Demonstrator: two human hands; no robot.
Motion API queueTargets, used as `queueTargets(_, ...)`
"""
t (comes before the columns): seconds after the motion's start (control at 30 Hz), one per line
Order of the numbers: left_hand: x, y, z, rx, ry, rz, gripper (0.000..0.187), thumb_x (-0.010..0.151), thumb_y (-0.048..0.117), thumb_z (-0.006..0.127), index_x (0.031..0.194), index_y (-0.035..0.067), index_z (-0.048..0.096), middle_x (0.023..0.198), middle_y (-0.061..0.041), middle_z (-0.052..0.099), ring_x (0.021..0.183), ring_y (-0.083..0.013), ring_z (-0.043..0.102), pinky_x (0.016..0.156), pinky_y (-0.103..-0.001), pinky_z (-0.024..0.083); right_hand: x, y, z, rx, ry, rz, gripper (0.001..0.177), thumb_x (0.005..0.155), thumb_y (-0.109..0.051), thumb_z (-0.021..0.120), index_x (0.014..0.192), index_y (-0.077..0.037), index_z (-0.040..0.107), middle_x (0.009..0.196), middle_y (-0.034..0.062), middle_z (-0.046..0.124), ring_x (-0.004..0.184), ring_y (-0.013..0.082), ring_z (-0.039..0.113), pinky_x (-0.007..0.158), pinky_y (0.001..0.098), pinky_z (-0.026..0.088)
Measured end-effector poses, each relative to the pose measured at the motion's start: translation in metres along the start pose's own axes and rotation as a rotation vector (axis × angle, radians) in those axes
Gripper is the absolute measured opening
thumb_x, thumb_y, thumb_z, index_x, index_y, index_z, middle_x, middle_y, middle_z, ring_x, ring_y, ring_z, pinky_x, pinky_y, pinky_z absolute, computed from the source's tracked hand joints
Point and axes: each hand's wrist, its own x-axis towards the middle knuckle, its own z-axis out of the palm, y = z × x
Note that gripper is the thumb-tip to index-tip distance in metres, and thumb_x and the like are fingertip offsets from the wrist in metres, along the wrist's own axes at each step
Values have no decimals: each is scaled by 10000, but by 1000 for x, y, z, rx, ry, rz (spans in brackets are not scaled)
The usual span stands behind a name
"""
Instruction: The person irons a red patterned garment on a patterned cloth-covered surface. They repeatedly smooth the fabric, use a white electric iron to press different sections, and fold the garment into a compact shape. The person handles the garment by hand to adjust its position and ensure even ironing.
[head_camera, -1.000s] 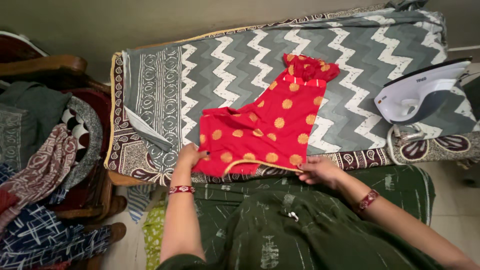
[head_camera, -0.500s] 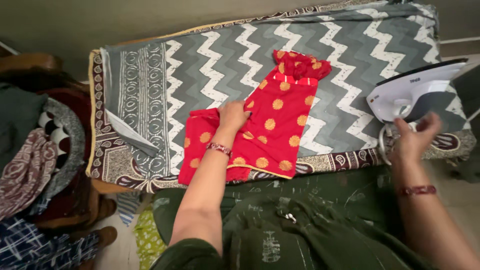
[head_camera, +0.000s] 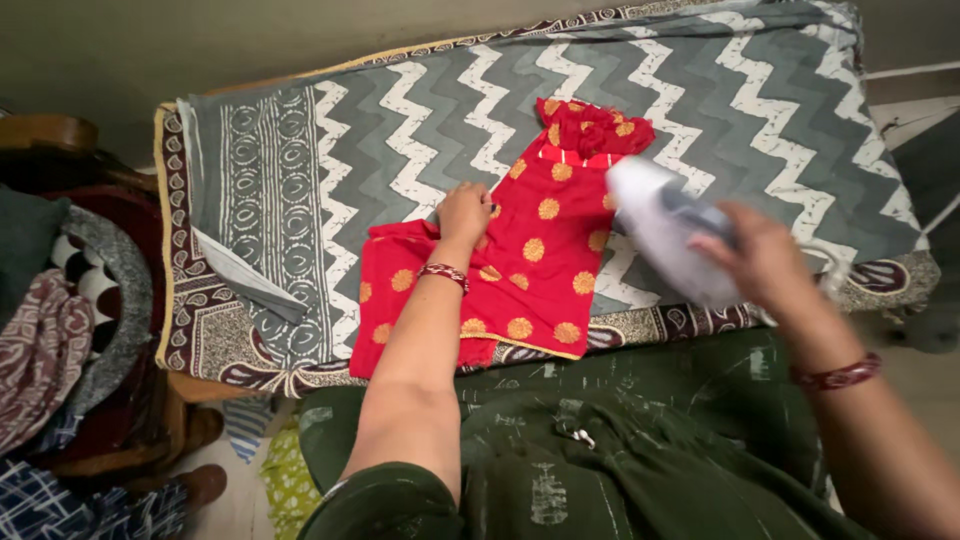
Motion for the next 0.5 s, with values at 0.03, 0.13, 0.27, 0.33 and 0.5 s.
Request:
queueTargets(0.03, 2, -5, -1, -49, -58, -5, 112, 875, 246, 703, 841, 144, 734, 998, -75, 702, 966, -321, 667, 838, -487, 515, -2, -16, 5, 54, -115, -46, 515, 873, -359, 754, 1295, -82, 656, 1064, 205, 737, 901, 351, 720, 775, 462, 569)
queueTargets(0.13, -1, -14, -11, -135, -202, -21, 196, 874, 323, 760, 830, 134, 732, 1004, -113, 679, 950, -339, 663, 840, -460, 530, -9, -53, 31, 29, -266, -360, 540, 838, -384, 724, 1288, -102, 633, 1076, 180, 741, 917, 379, 721, 789, 464, 571)
queueTargets(0.27, -8, -27, -23, -92, -271, 5, 274, 697, 335, 878, 806, 129, 734, 1002, -131, 671, 950, -336, 659, 835, -439, 546, -12, -81, 61, -112, -435, -292, 495, 872, -410, 697, 1292, -157, 625, 1023, 175, 739, 924, 380, 716, 806, 481, 565)
queueTargets(0.33, -5, -33, -19, -91, -261, 10, 254, 673, 304, 886, 797, 135, 744, 997, -128, 673, 950, -328, 662, 838, -432, 552, 1, -88, 70, -67, -346, -264, 474, 852, -376, 698, 1271, -161, 640, 1036, 187, 736, 896, 391, 715, 782, 494, 563)
queueTargets(0.5, -6, -47, 3, -205, -157, -53, 198, 775, 280, 825, 856, 135, 717, 985, -104, 693, 951, -321, 673, 836, -439, 555, 55, -92, 69, -195, -283, -170, 368, 943, -357, 686, 1215, -114, 642, 991, 192, 739, 932, 384, 719, 806, 495, 557)
